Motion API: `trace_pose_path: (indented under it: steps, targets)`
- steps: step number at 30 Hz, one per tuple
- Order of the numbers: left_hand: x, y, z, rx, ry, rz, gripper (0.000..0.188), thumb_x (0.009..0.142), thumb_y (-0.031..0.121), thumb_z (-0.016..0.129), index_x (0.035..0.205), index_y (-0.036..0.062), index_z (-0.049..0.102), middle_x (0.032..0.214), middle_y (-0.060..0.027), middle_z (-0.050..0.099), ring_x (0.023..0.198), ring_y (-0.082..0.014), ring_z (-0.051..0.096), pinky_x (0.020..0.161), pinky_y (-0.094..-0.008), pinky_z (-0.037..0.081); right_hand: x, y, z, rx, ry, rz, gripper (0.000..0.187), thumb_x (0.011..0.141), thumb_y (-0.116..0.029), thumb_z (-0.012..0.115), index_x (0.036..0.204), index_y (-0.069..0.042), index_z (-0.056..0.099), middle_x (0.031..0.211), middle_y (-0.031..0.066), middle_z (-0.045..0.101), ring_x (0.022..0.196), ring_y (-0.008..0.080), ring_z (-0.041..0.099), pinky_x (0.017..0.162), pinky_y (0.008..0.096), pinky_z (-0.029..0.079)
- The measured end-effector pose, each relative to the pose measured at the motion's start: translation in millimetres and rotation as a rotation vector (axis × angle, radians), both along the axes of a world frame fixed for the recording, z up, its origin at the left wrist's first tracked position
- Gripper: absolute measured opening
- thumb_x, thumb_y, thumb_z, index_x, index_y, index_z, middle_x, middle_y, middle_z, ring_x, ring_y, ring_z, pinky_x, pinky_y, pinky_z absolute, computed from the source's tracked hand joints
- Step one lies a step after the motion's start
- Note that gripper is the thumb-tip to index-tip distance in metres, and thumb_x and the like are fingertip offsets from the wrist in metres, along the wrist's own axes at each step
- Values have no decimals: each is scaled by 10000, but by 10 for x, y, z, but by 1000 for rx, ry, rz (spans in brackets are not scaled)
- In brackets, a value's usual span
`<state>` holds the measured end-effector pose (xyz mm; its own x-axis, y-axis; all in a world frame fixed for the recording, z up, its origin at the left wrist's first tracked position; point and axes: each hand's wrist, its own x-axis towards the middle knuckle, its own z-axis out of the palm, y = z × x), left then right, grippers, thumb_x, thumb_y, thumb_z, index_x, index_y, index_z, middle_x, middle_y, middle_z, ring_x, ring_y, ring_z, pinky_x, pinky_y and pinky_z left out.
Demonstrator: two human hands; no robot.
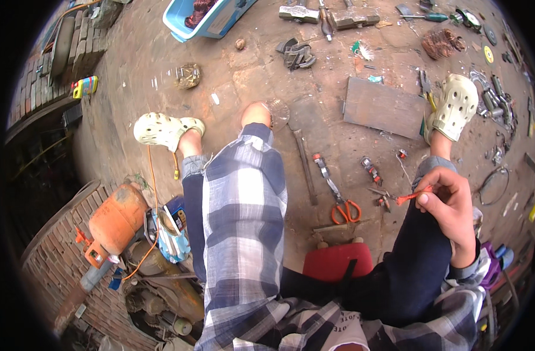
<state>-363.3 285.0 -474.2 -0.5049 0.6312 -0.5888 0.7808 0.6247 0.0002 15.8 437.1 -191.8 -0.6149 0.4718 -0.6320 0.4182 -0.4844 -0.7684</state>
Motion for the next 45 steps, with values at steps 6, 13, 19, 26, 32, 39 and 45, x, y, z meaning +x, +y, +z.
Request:
trace_pose_path:
  steps: [6,13,19,26,32,39,45]
  targets:
    - [-60,-69,-200,-33,100,-86,176,781,76,575,888,34,708,867,-177,682,841,-347,662,741,-424,532,10,3,11,3,4,11,122,840,-82,675,855,10,596,719,3,589,628,56,526,559,200,407]
    - [-211,-244,-547,-75,222,-241,181,793,89,573,886,48,722,862,-160,697,833,-324,678,736,-417,542,-10,-1,15,7,9,20,119,839,-79,674,859,13,601,720,7,590,633,62,536,566,200,418]
    - [72,20,-199,-117,275,-287,156,795,124,588,817,68,731,837,-132,705,799,-295,688,678,-414,553,-15,-9,-2,17,-2,-5,120,838,-82,674,863,12,603,720,12,588,630,63,537,568,195,421]
    - [277,9,903,234,174,26,170,800,112,599,851,-10,706,792,-147,697,721,-259,686,618,-371,533,-17,2,4,25,9,19,124,839,-86,673,845,11,597,709,14,583,620,63,537,568,193,420]
    - [380,-316,1480,717,-517,886,125,807,88,688,882,-12,689,700,-65,661,588,-77,586,542,-216,447,-2,-4,-12,41,14,19,119,842,-80,661,841,11,584,702,22,587,606,66,535,562,197,418]
    - [-333,-212,1427,1308,-250,1077,119,837,87,677,868,-19,634,653,-23,601,541,-77,525,467,-233,415,67,-27,-31,62,3,-15,127,849,-89,651,843,13,575,694,34,594,608,70,534,577,196,424]
    - [-1662,-356,1365,1318,367,794,152,827,118,677,860,-28,652,685,-70,654,597,-139,601,595,-274,475,88,7,-58,82,4,-7,169,853,-129,664,846,13,573,688,34,585,603,73,526,570,200,414]
